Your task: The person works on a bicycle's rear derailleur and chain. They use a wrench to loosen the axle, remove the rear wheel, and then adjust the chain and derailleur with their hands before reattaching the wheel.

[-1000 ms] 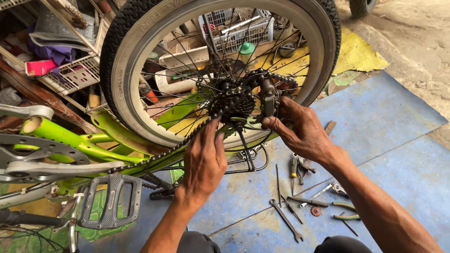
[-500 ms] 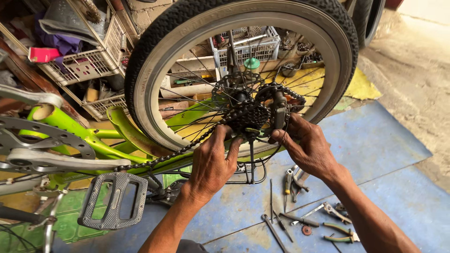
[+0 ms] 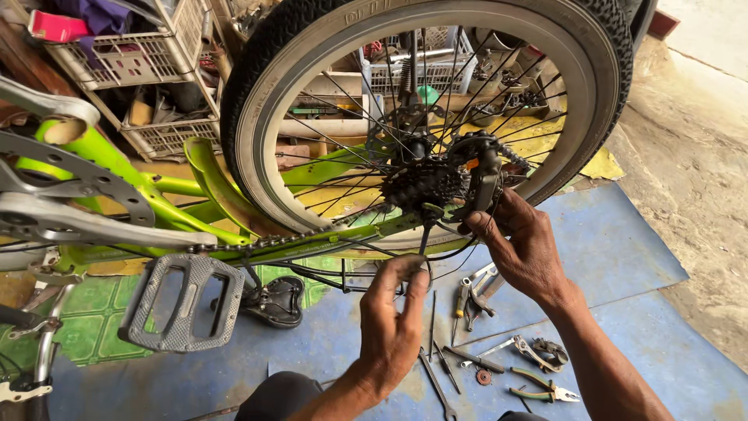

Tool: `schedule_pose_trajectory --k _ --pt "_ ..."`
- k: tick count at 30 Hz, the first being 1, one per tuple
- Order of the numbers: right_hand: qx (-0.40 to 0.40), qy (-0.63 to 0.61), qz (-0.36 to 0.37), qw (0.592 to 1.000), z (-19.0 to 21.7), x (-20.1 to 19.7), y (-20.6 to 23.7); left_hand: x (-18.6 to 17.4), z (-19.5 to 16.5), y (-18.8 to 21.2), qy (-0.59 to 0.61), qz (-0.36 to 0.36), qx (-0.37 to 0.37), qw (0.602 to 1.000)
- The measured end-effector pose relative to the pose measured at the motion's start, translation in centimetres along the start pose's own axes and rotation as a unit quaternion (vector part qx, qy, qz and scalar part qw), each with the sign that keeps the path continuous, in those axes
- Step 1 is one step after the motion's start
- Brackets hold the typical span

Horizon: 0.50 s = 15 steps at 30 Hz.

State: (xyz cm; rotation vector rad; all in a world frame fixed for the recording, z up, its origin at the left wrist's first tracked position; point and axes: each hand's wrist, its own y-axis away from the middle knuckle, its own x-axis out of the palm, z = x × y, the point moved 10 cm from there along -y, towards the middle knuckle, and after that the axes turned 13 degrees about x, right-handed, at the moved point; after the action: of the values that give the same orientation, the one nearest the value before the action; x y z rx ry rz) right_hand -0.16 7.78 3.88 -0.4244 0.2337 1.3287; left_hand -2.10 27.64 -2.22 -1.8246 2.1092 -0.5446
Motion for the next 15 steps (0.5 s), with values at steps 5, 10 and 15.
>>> schedule_pose_trajectory --k 5,10,15 --pt "-0.026 -0.005 0.001 1.0 0.0 -0.2 0.3 -2.6 5.1 2.3 0.186 -0.179 -0.054 0.965" --pt "-0.016 -0.027 0.009 0.999 -0.7 -0.1 0.4 -1.5 9.7 3.1 0.226 -0.254 -0.063 0.938" --pt "-0.006 -0.032 -0.002 0.999 -0.7 -0.2 0.3 2.3 9.4 0.0 0.195 -0.133 -0.026 0.971"
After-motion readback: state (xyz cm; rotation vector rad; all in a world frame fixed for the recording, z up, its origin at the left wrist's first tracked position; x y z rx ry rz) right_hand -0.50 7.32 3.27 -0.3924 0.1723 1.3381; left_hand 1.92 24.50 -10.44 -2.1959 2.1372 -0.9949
